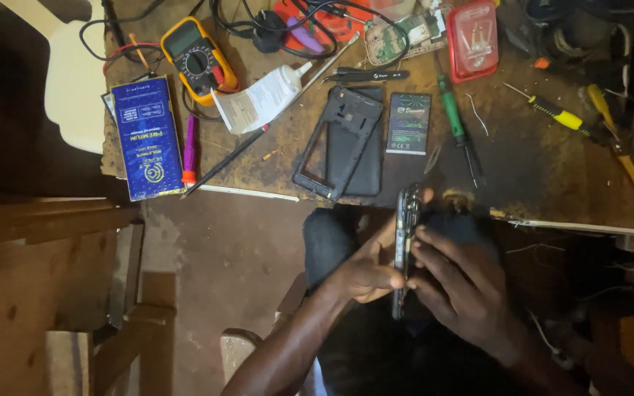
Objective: Disassembling a mobile phone to inspect and repair the motherboard and internal components.
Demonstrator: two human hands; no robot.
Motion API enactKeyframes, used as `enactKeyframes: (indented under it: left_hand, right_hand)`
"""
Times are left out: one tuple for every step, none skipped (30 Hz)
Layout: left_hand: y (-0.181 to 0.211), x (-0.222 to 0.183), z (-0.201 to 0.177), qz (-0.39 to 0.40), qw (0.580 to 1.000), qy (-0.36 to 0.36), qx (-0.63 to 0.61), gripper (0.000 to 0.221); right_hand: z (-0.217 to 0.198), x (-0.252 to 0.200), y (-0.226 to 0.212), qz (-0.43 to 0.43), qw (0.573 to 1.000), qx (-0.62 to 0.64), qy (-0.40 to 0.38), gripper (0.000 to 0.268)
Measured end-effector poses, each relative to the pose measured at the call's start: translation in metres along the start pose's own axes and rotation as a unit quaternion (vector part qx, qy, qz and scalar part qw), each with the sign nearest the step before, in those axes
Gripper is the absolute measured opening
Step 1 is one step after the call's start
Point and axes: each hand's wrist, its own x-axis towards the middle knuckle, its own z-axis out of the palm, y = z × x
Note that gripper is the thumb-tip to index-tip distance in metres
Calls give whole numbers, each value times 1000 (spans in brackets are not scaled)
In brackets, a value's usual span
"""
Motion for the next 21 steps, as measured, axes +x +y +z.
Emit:
enactKeyframes:
  left_hand:
    - [0,-1,2,0,1000,22,-1,122]
    - [0,-1,4,0,999,44,-1,121]
    - [1,-1,5,1,999,42,-1,121]
    - [2,0,5,0,999,55,1,124]
    - [1,-1,6,2,998,69,2,126]
    - [1,0,5,5,998,69,1,126]
    - [0,0,4,7,998,64,-4,126]
    - [0,0,4,9,998,59,-10,125]
    - [-1,-2,5,8,998,59,-10,125]
    - [-1,-4,7,5,998,69,-5,125]
    - [-1,-3,8,4,997,76,1,125]
    - [0,-1,9,4,997,73,2,125]
    - [1,0,11,16,998,66,0,123]
    - [1,2,12,27,998,59,-3,121]
    - [1,1,13,26,998,59,-4,121]
    - [2,0,14,33,996,79,25,123]
    - [2,1,15,39,993,97,54,124]
    - [3,2,12,38,993,96,53,124]
    - [3,2,10,48,991,95,80,126]
    - [4,2,8,58,988,93,106,127]
    - [4,0,4,57,988,94,106,127]
  right_hand:
    - [-1,0,-1,8,1000,9,-7,37]
    - [-2,0,-2,17,1000,17,-15,40]
    - [1,-4,0,15,1000,16,-14,40]
    - [4,-9,3,23,1000,10,-13,40]
    - [6,-15,4,31,999,6,-14,40]
    - [4,-12,4,29,999,7,-16,40]
    - [3,-10,2,23,1000,8,-18,39]
    - [2,-8,1,17,1000,9,-21,37]
    - [3,-9,0,18,1000,8,-20,37]
    - [3,-11,-2,27,999,18,-22,37]
    - [2,-12,-1,34,999,26,-23,37]
    - [3,-11,1,33,999,24,-21,37]
    - [3,-12,2,50,997,51,-24,38]
    - [3,-12,3,67,994,79,-27,39]
    - [5,-19,5,69,994,79,-27,39]
    - [6,-26,6,105,991,77,-34,37]
    - [8,-32,8,141,986,75,-41,35]
    - [6,-27,6,142,986,73,-40,35]
    - [5,-22,5,138,984,105,-31,32]
    - [5,-18,3,134,981,137,-21,31]
    - [3,-19,1,134,981,138,-21,31]
